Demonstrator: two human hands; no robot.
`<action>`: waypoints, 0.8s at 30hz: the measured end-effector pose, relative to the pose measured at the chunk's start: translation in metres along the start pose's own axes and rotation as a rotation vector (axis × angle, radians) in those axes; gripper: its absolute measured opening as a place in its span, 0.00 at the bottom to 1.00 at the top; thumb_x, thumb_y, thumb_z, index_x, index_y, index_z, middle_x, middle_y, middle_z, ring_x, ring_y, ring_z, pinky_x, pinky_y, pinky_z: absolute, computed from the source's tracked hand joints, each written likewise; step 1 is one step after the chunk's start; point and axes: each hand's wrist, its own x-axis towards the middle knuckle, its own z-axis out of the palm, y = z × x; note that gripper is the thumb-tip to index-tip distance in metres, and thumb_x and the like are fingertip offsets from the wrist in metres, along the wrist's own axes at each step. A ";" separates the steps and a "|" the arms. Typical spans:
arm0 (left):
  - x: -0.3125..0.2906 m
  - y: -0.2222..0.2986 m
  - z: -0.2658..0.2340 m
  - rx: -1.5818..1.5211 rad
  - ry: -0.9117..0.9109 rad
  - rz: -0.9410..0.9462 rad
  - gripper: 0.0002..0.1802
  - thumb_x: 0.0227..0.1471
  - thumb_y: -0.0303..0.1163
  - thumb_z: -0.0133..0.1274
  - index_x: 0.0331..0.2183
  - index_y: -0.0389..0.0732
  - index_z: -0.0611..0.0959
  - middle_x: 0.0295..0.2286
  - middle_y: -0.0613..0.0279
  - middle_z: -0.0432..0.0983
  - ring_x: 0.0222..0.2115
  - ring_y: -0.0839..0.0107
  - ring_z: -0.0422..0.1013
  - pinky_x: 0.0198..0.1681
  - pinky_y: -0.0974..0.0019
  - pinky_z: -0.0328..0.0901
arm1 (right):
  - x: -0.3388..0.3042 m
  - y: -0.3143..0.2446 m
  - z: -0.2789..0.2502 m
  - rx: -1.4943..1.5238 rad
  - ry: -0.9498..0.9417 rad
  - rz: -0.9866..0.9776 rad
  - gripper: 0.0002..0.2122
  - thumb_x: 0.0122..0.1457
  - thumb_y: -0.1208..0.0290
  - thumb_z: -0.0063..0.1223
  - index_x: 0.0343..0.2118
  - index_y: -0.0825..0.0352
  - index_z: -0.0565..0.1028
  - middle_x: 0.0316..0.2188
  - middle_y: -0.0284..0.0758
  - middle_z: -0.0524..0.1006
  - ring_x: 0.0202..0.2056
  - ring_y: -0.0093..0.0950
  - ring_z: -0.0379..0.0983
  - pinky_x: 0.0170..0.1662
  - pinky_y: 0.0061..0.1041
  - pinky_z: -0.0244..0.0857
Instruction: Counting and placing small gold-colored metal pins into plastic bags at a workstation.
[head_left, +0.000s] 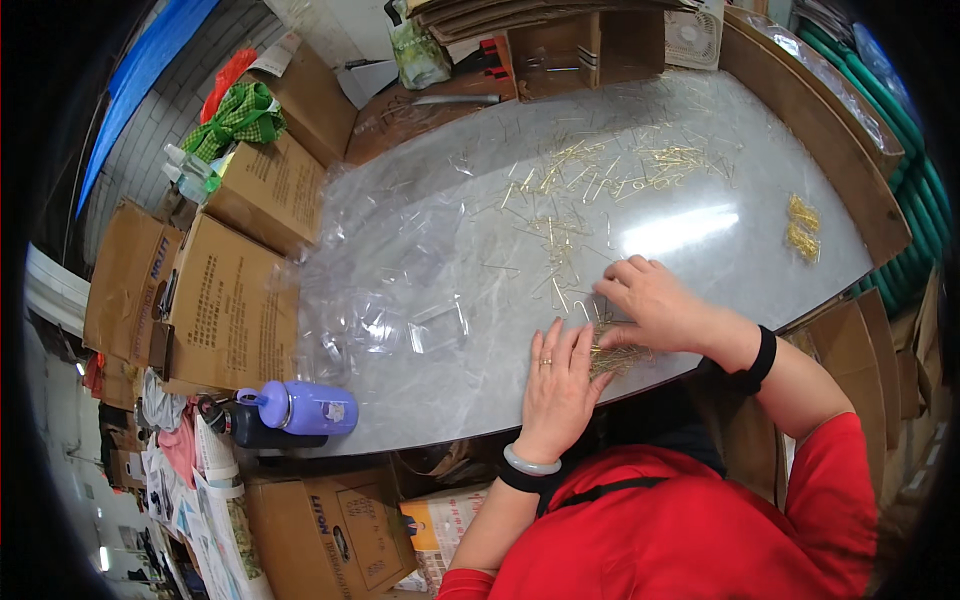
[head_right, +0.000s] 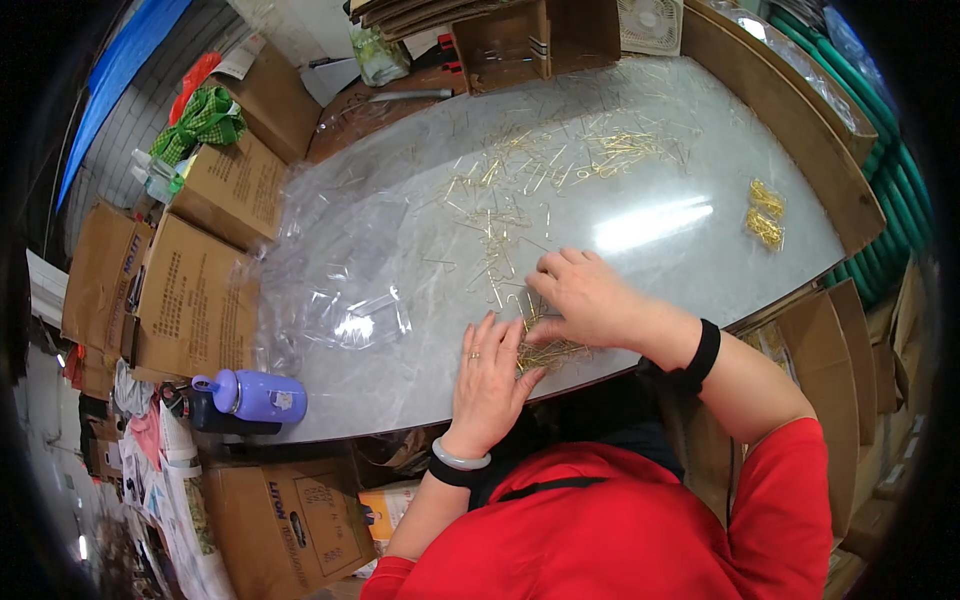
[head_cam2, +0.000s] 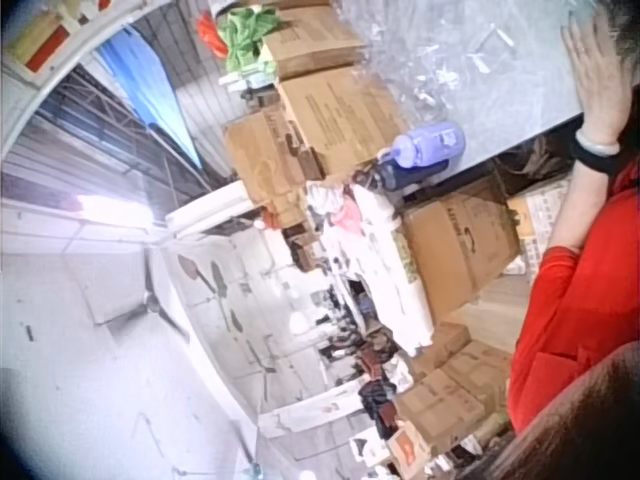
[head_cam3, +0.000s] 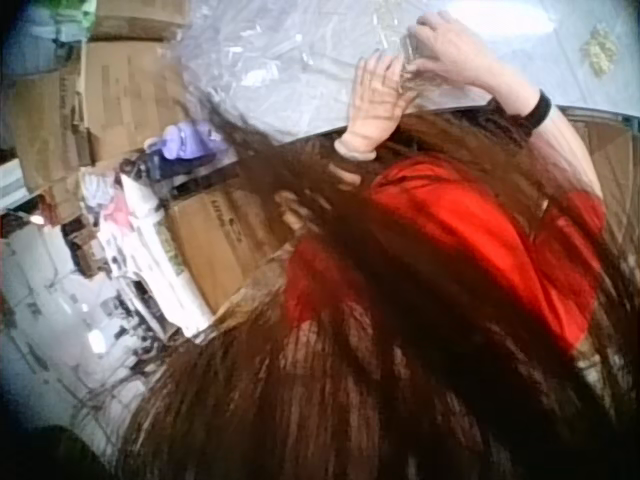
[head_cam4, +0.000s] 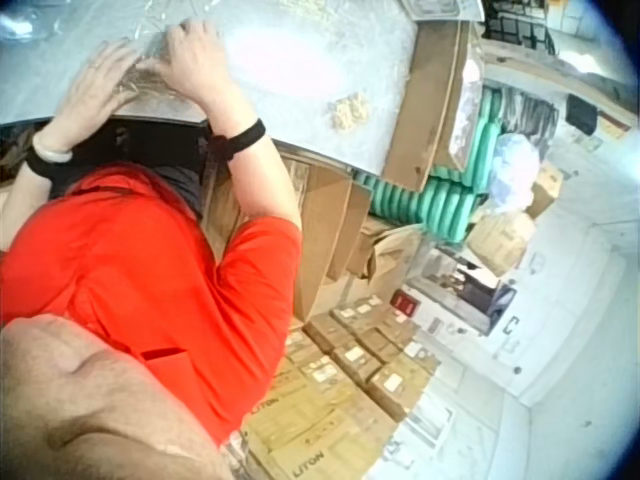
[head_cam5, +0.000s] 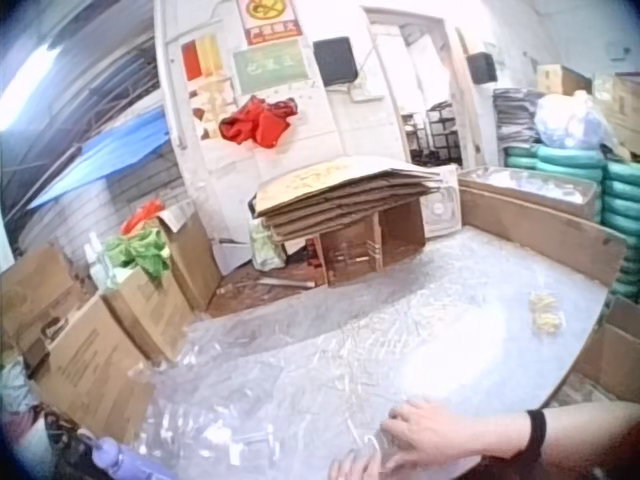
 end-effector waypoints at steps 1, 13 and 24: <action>-0.001 0.000 0.002 -0.044 0.021 -0.018 0.40 0.56 0.41 0.59 0.62 0.32 0.63 0.57 0.43 0.62 0.60 0.43 0.57 0.66 0.42 0.50 | 0.000 0.001 -0.004 -0.047 0.003 -0.065 0.24 0.52 0.58 0.64 0.49 0.67 0.74 0.46 0.41 0.73 0.48 0.42 0.69 0.50 0.37 0.67; -0.003 -0.001 0.005 -0.023 -0.003 -0.065 0.44 0.55 0.42 0.59 0.62 0.27 0.60 0.60 0.41 0.58 0.63 0.42 0.53 0.67 0.42 0.48 | -0.059 -0.026 0.027 0.177 0.129 0.003 0.28 0.52 0.78 0.60 0.58 0.71 0.66 0.59 0.49 0.66 0.61 0.51 0.61 0.64 0.43 0.56; 0.001 -0.002 0.002 0.035 -0.060 0.007 0.36 0.58 0.35 0.55 0.62 0.30 0.63 0.60 0.44 0.60 0.63 0.41 0.53 0.66 0.41 0.48 | -0.046 -0.031 0.030 0.401 0.198 0.138 0.37 0.54 0.72 0.61 0.65 0.76 0.55 0.64 0.53 0.60 0.68 0.52 0.50 0.69 0.47 0.46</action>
